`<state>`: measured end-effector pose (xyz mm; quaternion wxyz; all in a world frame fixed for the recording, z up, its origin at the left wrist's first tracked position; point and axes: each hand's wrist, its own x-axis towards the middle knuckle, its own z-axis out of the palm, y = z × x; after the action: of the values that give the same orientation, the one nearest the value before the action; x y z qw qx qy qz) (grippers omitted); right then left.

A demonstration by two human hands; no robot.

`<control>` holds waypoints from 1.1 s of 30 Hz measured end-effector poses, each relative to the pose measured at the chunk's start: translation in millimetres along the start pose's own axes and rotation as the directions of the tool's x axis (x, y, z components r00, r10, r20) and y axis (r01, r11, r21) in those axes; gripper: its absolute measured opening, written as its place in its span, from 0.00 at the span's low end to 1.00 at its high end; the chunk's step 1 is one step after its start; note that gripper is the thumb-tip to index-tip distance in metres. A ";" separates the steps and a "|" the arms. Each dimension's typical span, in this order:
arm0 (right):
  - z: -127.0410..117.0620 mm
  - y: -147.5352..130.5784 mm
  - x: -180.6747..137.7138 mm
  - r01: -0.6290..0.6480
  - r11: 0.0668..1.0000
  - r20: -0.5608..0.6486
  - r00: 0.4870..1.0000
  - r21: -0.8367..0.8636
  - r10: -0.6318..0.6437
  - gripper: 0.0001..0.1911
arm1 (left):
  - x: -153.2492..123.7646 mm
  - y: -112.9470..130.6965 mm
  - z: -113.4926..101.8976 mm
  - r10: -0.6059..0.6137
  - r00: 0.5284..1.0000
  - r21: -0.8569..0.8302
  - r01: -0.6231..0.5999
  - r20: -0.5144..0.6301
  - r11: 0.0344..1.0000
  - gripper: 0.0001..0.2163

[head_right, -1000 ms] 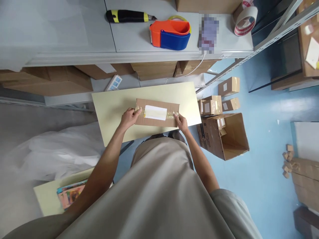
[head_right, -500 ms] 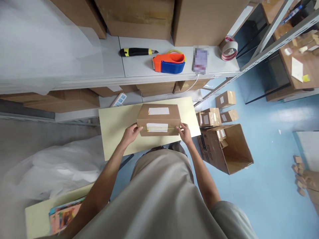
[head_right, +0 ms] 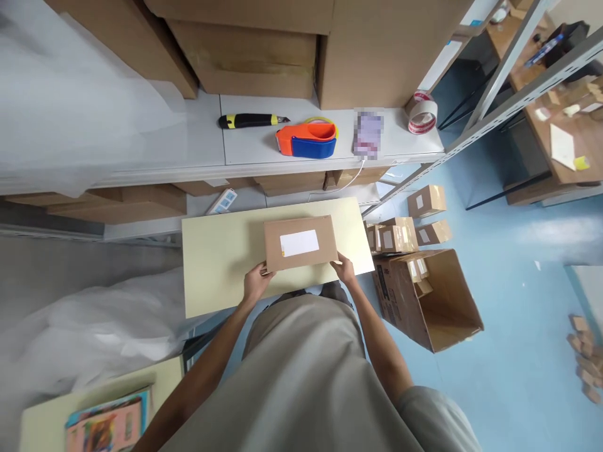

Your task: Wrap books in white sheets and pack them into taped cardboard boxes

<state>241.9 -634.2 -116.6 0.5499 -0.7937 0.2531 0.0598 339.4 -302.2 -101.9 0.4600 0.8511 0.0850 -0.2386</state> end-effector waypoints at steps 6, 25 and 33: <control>-14.9 4.0 19.0 0.017 1.000 0.129 0.991 -0.023 -0.014 0.26 | -4.0 7.0 15.1 -0.096 0.990 0.157 0.112 -0.103 0.981 0.22; -105.7 24.4 33.0 0.080 0.935 0.220 0.975 -0.344 -0.003 0.24 | -43.8 55.8 100.3 -0.254 0.901 0.201 0.338 -0.352 0.919 0.09; -188.6 45.2 6.4 0.092 0.956 0.078 0.994 -0.280 -0.073 0.23 | -86.4 100.7 169.5 -0.226 0.926 0.150 0.281 -0.304 0.948 0.08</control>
<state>191.7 -818.8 -84.0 0.4409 -0.8716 0.1901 0.0988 245.2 -491.9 -63.8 0.3244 0.8983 0.2362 -0.1792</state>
